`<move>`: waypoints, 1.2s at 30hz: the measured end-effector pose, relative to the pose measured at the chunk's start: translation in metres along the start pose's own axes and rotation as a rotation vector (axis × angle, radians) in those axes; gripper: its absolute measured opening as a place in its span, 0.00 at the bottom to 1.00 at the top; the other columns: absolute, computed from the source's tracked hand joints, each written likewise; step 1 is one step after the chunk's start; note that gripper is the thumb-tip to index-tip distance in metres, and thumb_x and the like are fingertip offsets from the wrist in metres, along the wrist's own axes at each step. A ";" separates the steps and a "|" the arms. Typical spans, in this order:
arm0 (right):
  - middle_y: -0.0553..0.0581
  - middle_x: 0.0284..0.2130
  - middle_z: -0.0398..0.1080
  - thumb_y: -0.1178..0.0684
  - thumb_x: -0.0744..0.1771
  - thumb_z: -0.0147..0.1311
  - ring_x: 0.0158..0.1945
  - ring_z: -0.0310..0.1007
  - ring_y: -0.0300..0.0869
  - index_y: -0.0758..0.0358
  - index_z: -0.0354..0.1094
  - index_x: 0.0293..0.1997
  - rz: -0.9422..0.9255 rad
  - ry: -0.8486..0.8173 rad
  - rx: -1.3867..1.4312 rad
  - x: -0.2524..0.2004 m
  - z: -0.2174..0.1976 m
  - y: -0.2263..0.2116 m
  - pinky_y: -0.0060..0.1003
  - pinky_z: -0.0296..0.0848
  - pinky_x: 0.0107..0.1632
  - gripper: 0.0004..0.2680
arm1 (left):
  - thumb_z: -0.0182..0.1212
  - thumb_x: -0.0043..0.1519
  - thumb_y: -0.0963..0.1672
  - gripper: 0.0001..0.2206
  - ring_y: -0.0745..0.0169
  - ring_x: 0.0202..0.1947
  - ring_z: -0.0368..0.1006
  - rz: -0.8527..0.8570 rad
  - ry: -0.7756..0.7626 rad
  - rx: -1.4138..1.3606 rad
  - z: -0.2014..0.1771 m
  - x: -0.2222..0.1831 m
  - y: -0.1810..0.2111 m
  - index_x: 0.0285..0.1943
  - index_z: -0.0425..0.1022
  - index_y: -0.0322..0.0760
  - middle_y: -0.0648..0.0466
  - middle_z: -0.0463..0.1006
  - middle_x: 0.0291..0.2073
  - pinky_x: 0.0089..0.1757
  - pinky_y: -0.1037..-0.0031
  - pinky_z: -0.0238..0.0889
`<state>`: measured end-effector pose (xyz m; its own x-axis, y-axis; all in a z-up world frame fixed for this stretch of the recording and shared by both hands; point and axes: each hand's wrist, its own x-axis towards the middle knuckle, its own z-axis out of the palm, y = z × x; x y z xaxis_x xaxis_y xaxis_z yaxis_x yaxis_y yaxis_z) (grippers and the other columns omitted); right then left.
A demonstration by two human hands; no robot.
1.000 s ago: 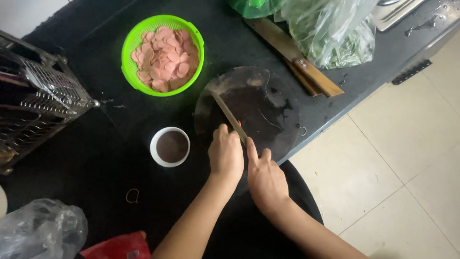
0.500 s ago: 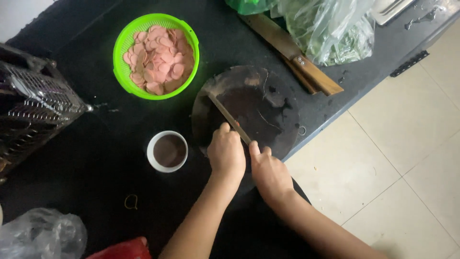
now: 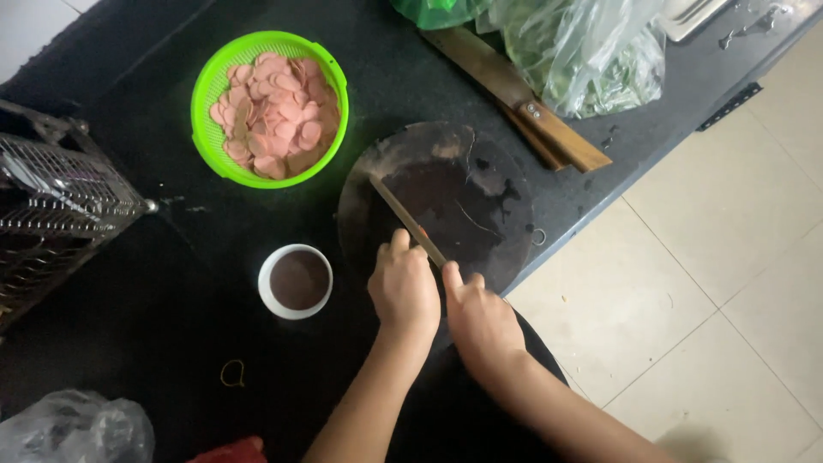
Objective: Chopping red chilies on a wooden cutting board and transferring them into a small bowl in a kitchen setting.
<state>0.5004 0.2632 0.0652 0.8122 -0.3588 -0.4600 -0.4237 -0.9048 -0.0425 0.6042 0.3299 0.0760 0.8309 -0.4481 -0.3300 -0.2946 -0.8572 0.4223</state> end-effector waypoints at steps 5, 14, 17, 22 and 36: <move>0.61 0.39 0.71 0.62 0.67 0.40 0.32 0.84 0.57 0.60 0.49 0.70 -0.018 -0.021 -0.011 -0.001 -0.001 0.002 0.49 0.83 0.31 0.20 | 0.55 0.63 0.36 0.10 0.46 0.52 0.75 0.045 0.036 0.050 0.002 -0.002 -0.002 0.49 0.82 0.24 0.45 0.77 0.57 0.38 0.62 0.80; 0.58 0.28 0.69 0.57 0.69 0.45 0.19 0.79 0.54 0.58 0.57 0.59 0.018 0.171 -0.087 -0.003 0.015 -0.006 0.49 0.75 0.17 0.11 | 0.58 0.68 0.44 0.11 0.48 0.41 0.72 0.063 0.197 0.130 0.039 0.001 -0.018 0.36 0.83 0.33 0.52 0.73 0.42 0.25 0.58 0.74; 0.63 0.41 0.72 0.62 0.68 0.41 0.34 0.85 0.58 0.61 0.52 0.70 -0.043 0.036 0.009 0.011 0.013 0.004 0.50 0.84 0.33 0.20 | 0.59 0.64 0.41 0.09 0.53 0.53 0.71 0.024 0.027 0.082 0.004 -0.003 -0.003 0.47 0.85 0.39 0.60 0.74 0.55 0.39 0.62 0.81; 0.61 0.40 0.71 0.63 0.68 0.39 0.33 0.84 0.58 0.60 0.51 0.70 -0.025 0.000 0.008 -0.006 -0.001 0.000 0.52 0.83 0.33 0.20 | 0.58 0.64 0.40 0.09 0.51 0.53 0.72 0.004 0.020 0.085 0.014 -0.007 -0.005 0.43 0.86 0.35 0.56 0.75 0.53 0.38 0.61 0.82; 0.60 0.40 0.71 0.63 0.67 0.43 0.32 0.84 0.57 0.61 0.52 0.70 -0.064 0.008 0.019 0.005 -0.003 0.001 0.51 0.83 0.32 0.20 | 0.56 0.64 0.39 0.10 0.50 0.53 0.73 0.004 0.027 0.066 0.007 -0.008 -0.002 0.45 0.85 0.34 0.53 0.75 0.55 0.39 0.59 0.82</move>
<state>0.5052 0.2597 0.0656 0.8413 -0.3020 -0.4482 -0.3780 -0.9216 -0.0885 0.5950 0.3337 0.0721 0.8417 -0.4453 -0.3053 -0.3276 -0.8707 0.3669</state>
